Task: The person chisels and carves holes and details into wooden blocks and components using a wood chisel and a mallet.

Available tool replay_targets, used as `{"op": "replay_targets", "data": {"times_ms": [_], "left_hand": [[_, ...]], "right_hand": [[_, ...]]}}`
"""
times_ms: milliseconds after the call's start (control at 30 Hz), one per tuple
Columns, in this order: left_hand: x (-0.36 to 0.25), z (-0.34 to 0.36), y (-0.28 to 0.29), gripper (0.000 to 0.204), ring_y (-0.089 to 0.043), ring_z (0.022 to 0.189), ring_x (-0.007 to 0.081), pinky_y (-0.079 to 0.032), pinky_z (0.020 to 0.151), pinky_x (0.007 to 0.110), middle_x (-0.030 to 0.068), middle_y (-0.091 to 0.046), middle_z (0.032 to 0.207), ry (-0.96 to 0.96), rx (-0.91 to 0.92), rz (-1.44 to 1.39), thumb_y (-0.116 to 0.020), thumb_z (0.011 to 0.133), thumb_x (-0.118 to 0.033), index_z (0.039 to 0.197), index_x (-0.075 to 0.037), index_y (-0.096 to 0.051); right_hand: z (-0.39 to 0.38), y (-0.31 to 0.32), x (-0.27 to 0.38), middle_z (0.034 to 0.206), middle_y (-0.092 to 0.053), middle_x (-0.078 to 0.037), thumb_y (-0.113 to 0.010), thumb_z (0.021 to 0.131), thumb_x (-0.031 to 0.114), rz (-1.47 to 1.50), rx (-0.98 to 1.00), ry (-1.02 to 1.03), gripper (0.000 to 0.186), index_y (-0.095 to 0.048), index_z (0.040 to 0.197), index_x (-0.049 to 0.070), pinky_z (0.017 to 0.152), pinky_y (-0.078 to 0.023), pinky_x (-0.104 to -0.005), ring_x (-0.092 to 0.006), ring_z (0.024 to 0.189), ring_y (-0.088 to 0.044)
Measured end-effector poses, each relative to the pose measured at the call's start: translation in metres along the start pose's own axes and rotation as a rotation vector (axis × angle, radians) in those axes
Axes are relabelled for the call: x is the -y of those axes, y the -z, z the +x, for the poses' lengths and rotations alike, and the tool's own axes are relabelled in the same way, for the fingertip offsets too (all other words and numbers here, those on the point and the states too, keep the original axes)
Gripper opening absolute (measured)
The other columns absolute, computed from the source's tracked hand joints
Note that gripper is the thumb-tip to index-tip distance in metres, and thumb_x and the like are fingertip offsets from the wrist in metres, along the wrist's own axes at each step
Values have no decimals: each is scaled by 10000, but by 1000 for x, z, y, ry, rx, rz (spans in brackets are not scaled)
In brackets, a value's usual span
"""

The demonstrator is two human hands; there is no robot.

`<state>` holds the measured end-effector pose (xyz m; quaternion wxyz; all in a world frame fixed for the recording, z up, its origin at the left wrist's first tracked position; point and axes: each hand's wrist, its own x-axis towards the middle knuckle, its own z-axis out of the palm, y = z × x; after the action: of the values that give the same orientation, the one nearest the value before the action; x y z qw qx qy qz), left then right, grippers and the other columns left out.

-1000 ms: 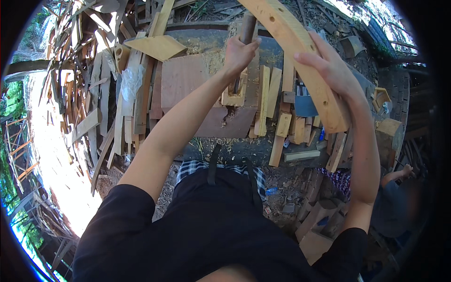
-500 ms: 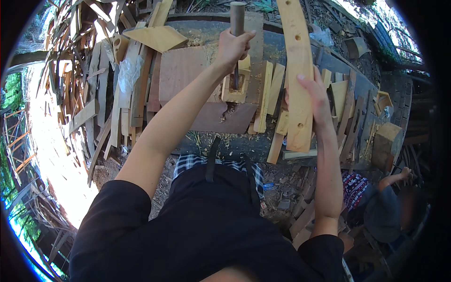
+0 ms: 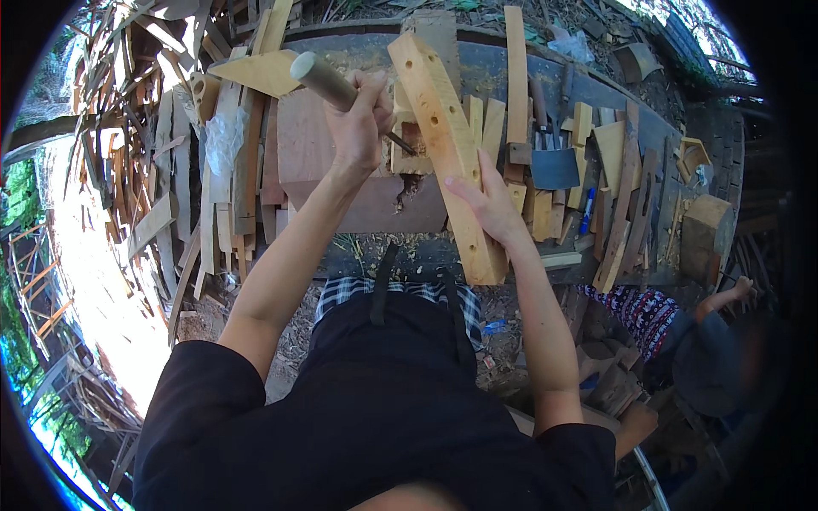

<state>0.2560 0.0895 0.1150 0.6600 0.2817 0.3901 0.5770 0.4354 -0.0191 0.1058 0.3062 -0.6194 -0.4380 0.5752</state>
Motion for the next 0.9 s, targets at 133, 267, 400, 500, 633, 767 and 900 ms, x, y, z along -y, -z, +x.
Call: {"op": "replay_targets", "data": {"times_ms": [133,267,400,500,633,767,900], "left_hand": [[-6,-17,-1,328,-205,394,60,-169,386,258,-36,-298,498,-11,-148,23,-564,928,-102,678,-119,-351],[-10,-9,-4,305,-222,391,61,-173,387,256,-33,-305,498,-61,-275,-27,-566,925,-102,688,-109,-374],[-4,13,-25,297,-239,391,61,-185,384,252,-37,-322,504,-103,-186,21,-597,913,-115,693,-104,-398],[8,34,-31,284,-296,400,50,-230,377,237,-35,-376,516,-131,-127,199,-645,894,-140,694,-87,-449],[31,66,-31,285,-419,440,42,-303,383,229,-8,-498,560,-249,-17,573,-685,881,-217,694,-56,-543],[45,89,-37,302,-433,445,51,-340,399,239,-19,-511,560,-240,3,734,-698,871,-249,697,-46,-560],[49,95,-40,342,-606,602,205,-481,633,349,131,-624,642,-228,-16,869,-699,820,-283,741,30,-587]], "right_hand": [[-1,-4,3,1164,-591,-165,-633,848,287,11,-10,12,580,-410,1308,14,936,-431,-346,-232,1070,-575],[-2,-6,1,1161,-591,-164,-634,847,288,41,-23,60,574,-414,1300,13,938,-429,-345,-236,1069,-575],[-3,-6,-1,1167,-584,-162,-637,848,279,26,-40,46,561,-420,1291,11,942,-426,-340,-230,1076,-567],[-3,-7,-3,1173,-579,-161,-639,850,273,69,-42,55,553,-423,1286,12,947,-422,-336,-223,1086,-559],[-11,-9,16,1183,-573,-161,-638,854,271,31,-65,-7,560,-414,1298,12,954,-416,-331,-215,1093,-551],[-4,-6,5,1192,-572,-149,-637,857,269,78,-45,5,576,-402,1317,14,947,-421,-324,-205,1089,-552],[0,-1,-5,1041,-596,-129,-622,873,286,405,21,-88,636,-357,1386,20,738,-507,-284,-198,853,-625]]}}
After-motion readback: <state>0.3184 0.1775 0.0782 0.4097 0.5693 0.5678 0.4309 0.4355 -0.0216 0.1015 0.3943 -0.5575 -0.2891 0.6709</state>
